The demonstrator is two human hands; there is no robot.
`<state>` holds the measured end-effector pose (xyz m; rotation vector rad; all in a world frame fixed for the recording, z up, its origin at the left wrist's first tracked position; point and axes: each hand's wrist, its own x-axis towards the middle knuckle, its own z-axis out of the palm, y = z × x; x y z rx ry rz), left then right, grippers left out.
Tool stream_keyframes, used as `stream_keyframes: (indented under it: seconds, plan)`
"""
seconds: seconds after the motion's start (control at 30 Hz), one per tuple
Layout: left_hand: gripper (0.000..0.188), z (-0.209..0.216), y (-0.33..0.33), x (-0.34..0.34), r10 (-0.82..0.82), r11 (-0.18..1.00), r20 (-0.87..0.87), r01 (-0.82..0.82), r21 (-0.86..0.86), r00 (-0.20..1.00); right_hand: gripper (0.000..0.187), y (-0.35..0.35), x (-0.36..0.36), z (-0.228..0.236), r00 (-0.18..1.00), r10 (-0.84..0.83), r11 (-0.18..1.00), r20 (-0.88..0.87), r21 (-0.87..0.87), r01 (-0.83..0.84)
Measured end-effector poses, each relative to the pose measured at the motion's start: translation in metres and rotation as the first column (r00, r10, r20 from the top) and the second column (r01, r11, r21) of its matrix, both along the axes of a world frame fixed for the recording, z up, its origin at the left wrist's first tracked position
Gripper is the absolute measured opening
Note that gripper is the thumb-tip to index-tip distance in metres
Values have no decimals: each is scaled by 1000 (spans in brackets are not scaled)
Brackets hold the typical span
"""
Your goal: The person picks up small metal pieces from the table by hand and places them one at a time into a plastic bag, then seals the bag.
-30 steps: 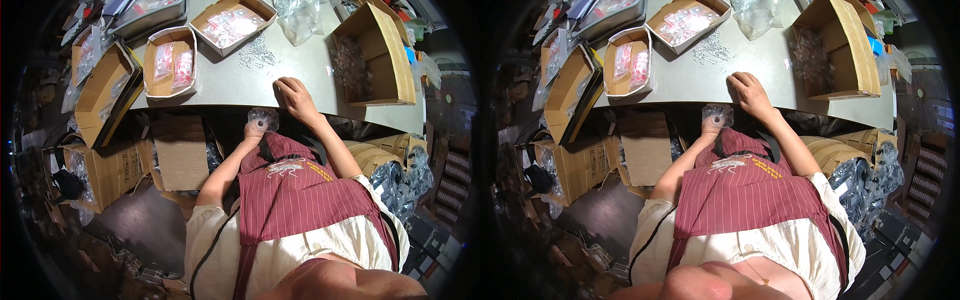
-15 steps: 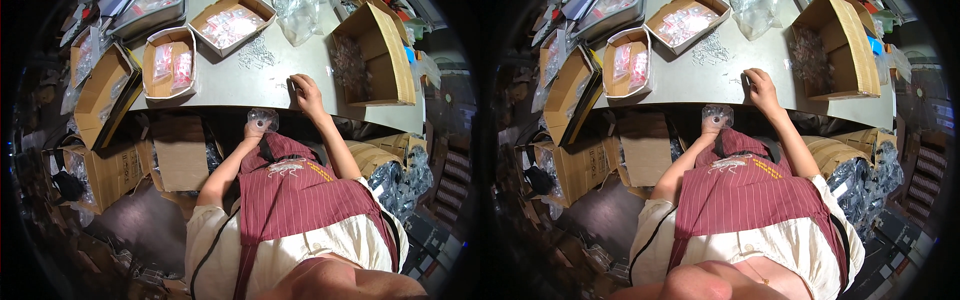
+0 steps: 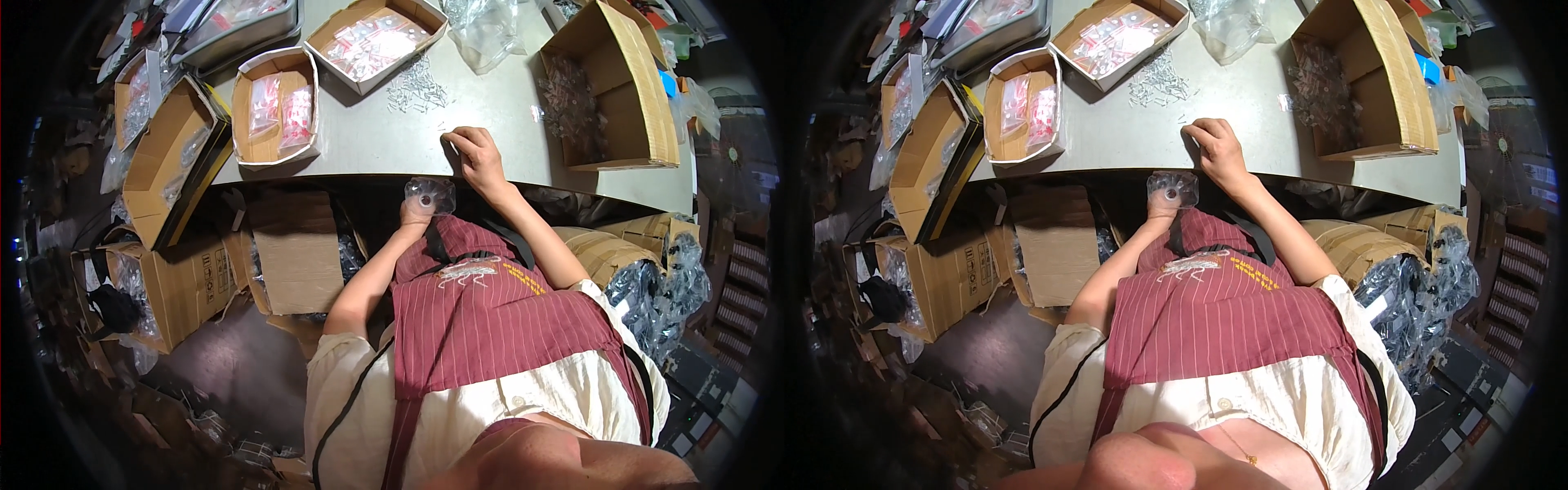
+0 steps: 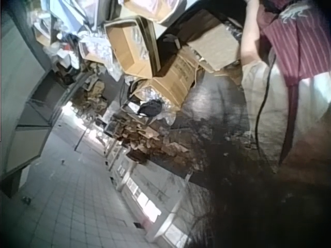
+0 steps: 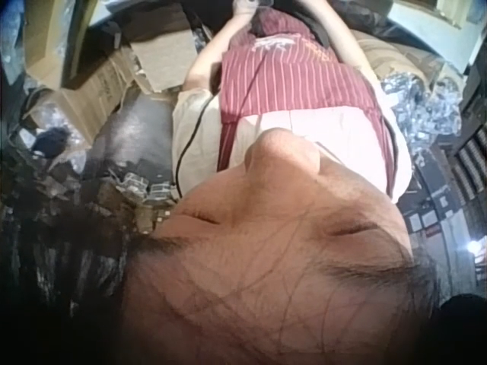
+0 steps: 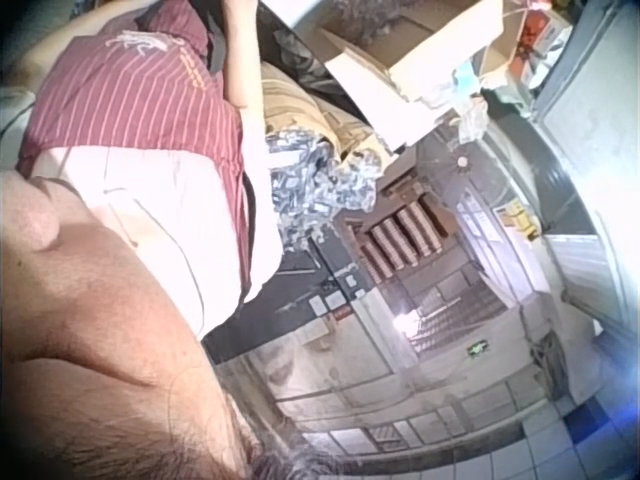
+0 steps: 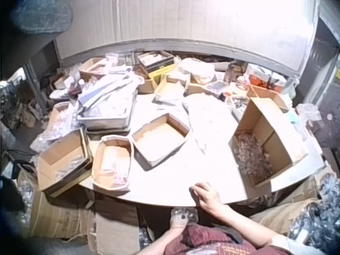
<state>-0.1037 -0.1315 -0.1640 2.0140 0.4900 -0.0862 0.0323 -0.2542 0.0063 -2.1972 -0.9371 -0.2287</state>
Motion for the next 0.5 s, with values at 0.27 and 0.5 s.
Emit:
stream_keyframes:
  seconds: [0.27,0.5]
  plan:
    - [34,-23,0,-1,70,996,-18,-69,51,997,36,7,-26,10,969,235,972,-69,18,-235]
    - [34,-29,3,3,-87,996,-109,90,27,990,33,-5,-35,10,869,423,904,-259,189,-384]
